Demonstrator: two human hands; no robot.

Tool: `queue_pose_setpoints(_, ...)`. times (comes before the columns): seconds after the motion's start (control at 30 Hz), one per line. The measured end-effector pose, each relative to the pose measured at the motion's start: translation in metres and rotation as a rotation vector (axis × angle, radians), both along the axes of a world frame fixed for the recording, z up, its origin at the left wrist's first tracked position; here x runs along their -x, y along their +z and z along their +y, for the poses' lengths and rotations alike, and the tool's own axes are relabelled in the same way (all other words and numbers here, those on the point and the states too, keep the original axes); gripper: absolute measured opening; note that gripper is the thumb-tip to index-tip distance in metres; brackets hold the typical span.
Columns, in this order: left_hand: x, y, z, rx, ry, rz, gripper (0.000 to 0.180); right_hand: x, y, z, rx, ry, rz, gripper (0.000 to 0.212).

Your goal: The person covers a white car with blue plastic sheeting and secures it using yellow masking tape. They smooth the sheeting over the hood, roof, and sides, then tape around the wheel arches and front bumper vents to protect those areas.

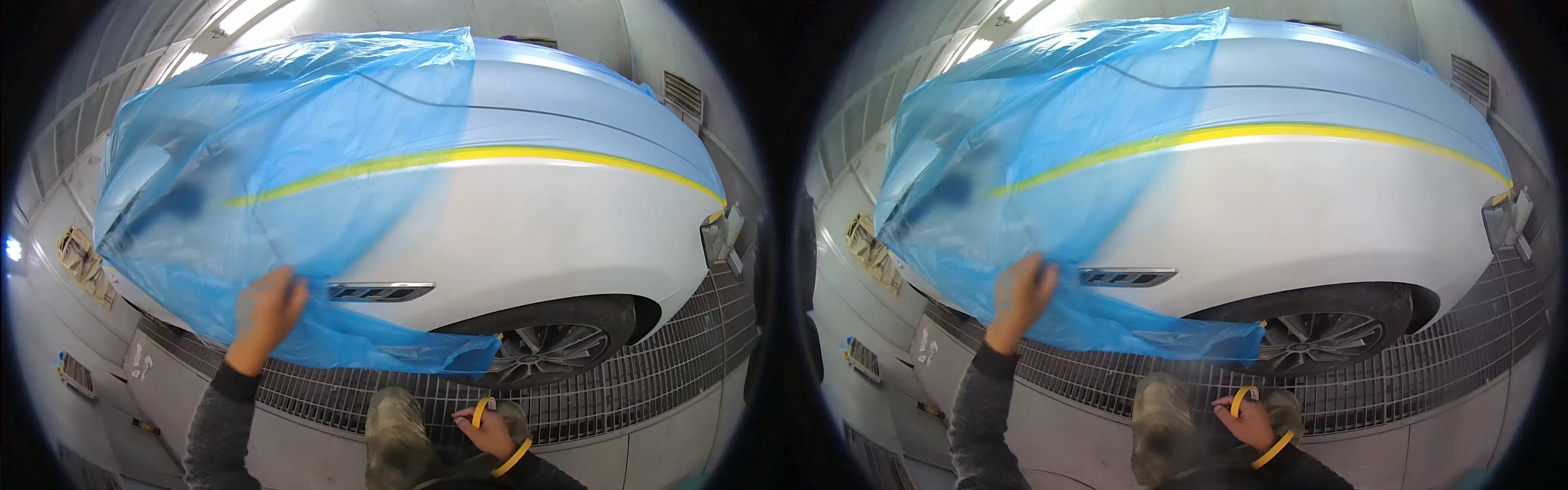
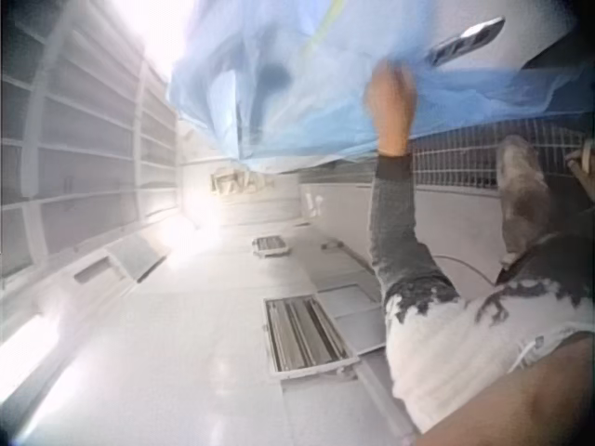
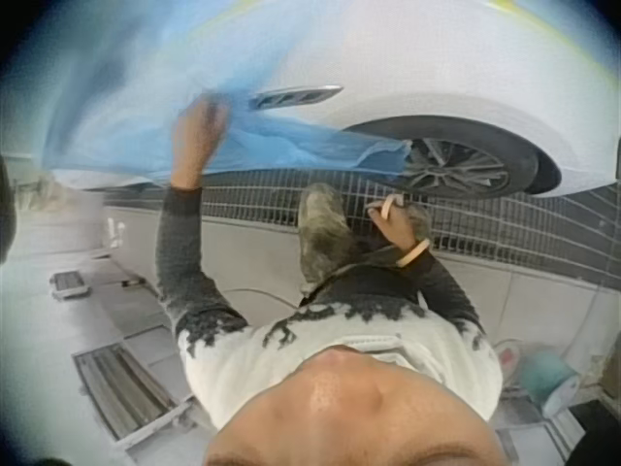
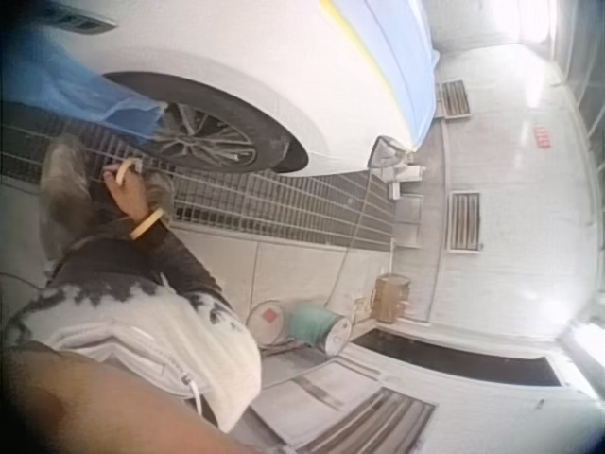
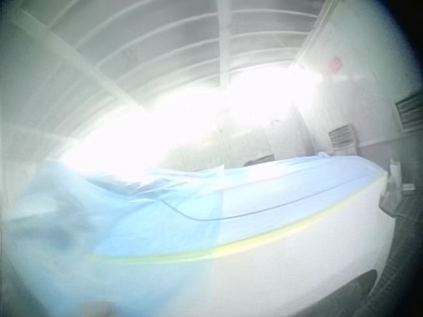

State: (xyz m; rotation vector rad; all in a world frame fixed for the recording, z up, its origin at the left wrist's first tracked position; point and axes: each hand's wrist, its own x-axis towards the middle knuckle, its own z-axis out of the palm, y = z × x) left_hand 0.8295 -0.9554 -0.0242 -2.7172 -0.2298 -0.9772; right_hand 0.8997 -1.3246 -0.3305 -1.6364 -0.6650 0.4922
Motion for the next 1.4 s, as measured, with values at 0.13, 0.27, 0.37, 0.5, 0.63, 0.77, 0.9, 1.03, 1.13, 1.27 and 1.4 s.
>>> queue_pose_setpoints(0.13,0.061,0.003,0.049,-0.001,0.52,-0.19,0.018,-0.01,-0.005,-0.003,0.032,0.016,-0.005,0.022)
queue_pose_setpoints(0.27,0.101,-0.011,0.03,0.079,0.743,-0.128,0.023,-0.014,0.001,-0.007,0.105,0.094,-0.033,0.021)
queue_pose_setpoints(0.37,0.095,-0.017,-0.011,-0.172,0.537,-0.318,0.034,-0.019,0.031,-0.001,0.093,0.116,0.066,0.023)
queue_pose_setpoints(0.5,0.064,-0.03,-0.084,-0.075,-0.179,-0.129,0.026,-0.028,0.098,0.014,-0.079,0.238,-0.1,0.027)
queue_pose_setpoints(0.63,0.031,-0.049,-0.147,0.536,-0.424,0.226,0.032,-0.029,0.158,0.022,-0.116,0.42,-0.164,0.031)
queue_pose_setpoints(0.77,0.016,-0.055,-0.172,0.677,-0.589,0.201,0.036,-0.032,0.187,0.031,-0.091,0.386,-0.495,0.04)
queue_pose_setpoints(0.9,0.012,-0.062,-0.179,0.643,-0.646,0.118,0.035,-0.031,0.195,0.032,-0.034,0.387,-0.548,0.047)
queue_pose_setpoints(1.03,0.016,-0.073,-0.185,0.611,-0.59,0.025,0.029,-0.031,0.191,0.033,0.025,0.306,-0.568,0.052)
queue_pose_setpoints(1.13,0.016,-0.08,-0.185,0.658,-0.545,0.031,0.026,-0.033,0.188,0.035,0.117,0.301,-0.607,0.054)
queue_pose_setpoints(1.27,0.007,-0.084,-0.179,0.733,-0.549,0.074,0.02,-0.039,0.191,0.039,0.155,0.289,-0.574,0.05)
queue_pose_setpoints(1.4,-0.004,-0.082,-0.183,0.832,-0.524,0.046,0.021,-0.049,0.203,0.037,0.228,0.334,-0.528,0.042)
